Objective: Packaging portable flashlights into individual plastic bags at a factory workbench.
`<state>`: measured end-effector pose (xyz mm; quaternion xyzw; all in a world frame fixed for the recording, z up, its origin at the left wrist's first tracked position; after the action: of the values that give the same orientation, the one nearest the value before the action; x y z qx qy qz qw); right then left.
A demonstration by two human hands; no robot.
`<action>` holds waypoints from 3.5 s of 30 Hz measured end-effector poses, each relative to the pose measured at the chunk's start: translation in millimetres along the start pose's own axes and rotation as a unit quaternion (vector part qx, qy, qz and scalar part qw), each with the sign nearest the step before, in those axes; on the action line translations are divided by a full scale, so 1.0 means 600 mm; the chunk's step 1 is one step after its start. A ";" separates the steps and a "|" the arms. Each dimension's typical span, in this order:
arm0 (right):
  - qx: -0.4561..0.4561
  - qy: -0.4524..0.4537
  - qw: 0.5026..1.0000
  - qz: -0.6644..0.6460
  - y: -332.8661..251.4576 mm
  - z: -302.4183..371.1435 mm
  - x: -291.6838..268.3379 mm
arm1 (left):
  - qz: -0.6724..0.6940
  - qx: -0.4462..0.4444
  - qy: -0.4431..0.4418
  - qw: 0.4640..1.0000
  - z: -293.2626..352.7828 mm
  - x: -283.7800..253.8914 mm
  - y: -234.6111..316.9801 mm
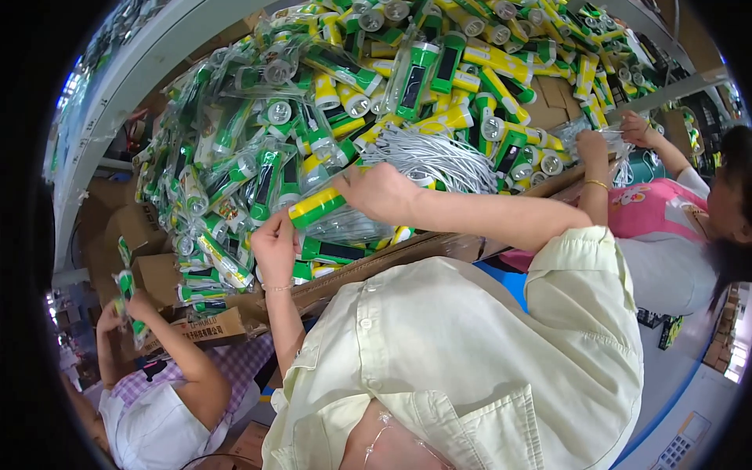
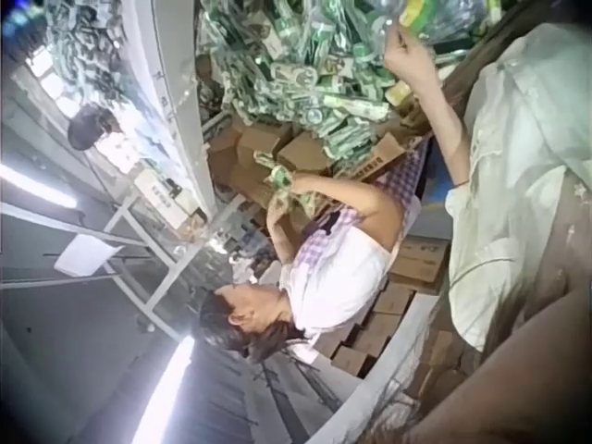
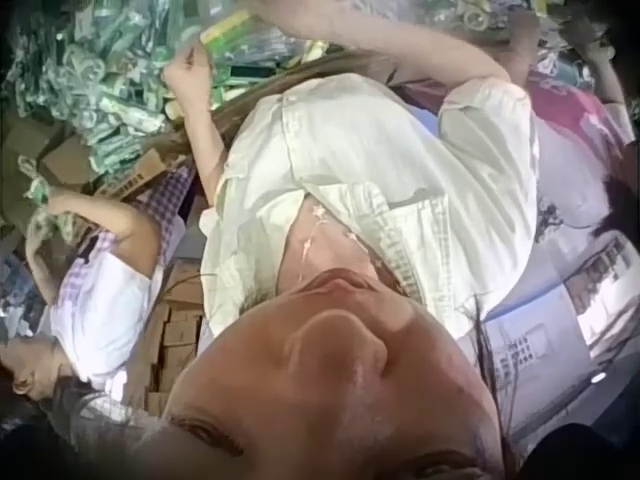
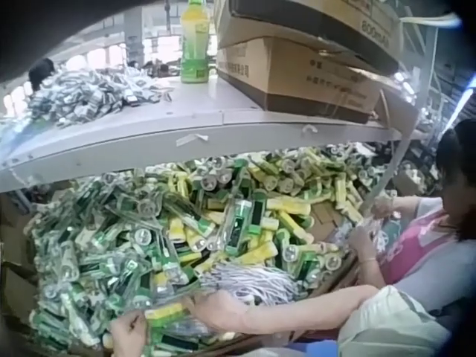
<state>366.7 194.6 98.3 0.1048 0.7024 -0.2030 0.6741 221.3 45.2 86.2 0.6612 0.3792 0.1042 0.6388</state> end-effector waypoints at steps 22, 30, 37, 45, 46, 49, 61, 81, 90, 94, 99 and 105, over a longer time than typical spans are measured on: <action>0.050 0.000 0.999 -0.007 0.146 0.000 -0.037 | -0.022 -0.097 -0.041 0.994 -0.014 0.036 -0.047; 0.193 -0.019 0.981 0.032 0.203 0.030 -0.057 | 0.004 -0.112 -0.055 0.992 -0.024 0.045 -0.075; 0.019 0.185 0.769 -0.612 0.055 -0.030 -0.219 | 0.016 -0.122 -0.047 0.991 -0.020 0.046 -0.082; -0.109 0.137 0.826 -0.536 -0.016 -0.066 0.004 | 0.059 -0.119 -0.045 0.990 -0.018 0.049 -0.100; -0.113 0.111 0.909 -0.386 0.000 -0.061 0.030 | 0.075 -0.125 -0.039 0.989 -0.019 0.049 -0.090; -0.150 0.065 0.978 -0.132 0.041 -0.045 0.049 | 0.066 -0.138 -0.018 0.988 -0.013 0.047 -0.089; -0.075 -0.115 0.964 0.230 0.018 -0.062 -0.008 | 0.248 -0.097 -0.034 0.963 -0.004 0.038 -0.082; -0.203 0.069 0.958 -0.188 -0.019 -0.117 0.041 | 0.067 0.024 -0.012 0.997 0.002 0.024 -0.082; -0.136 0.032 0.983 -0.115 0.101 -0.069 0.009 | 0.109 -0.005 0.103 0.989 0.015 -0.041 -0.109; -0.061 0.042 0.990 -0.119 0.108 -0.064 0.009 | 0.091 0.099 0.148 0.980 -0.005 -0.043 -0.100; -0.076 0.073 0.984 -0.142 0.105 -0.082 -0.014 | 0.127 0.094 0.240 0.958 -0.041 -0.107 -0.060; 0.035 0.090 0.977 -0.190 0.058 -0.113 0.055 | 0.074 0.171 0.492 0.850 -0.121 -0.285 -0.108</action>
<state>318.1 250.5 61.5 0.0109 0.7595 -0.3421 0.5531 34.1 -14.2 97.3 0.6485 0.6057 0.3963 0.2358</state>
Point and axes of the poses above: each hand's wrist, its own z-axis away from the middle knuckle, its own x-axis out of the palm, y = z × x, the point moved 1 cm from there along -z, towards the middle knuckle, and after that the axes turned 14 degrees about x, right-handed, at the moved point
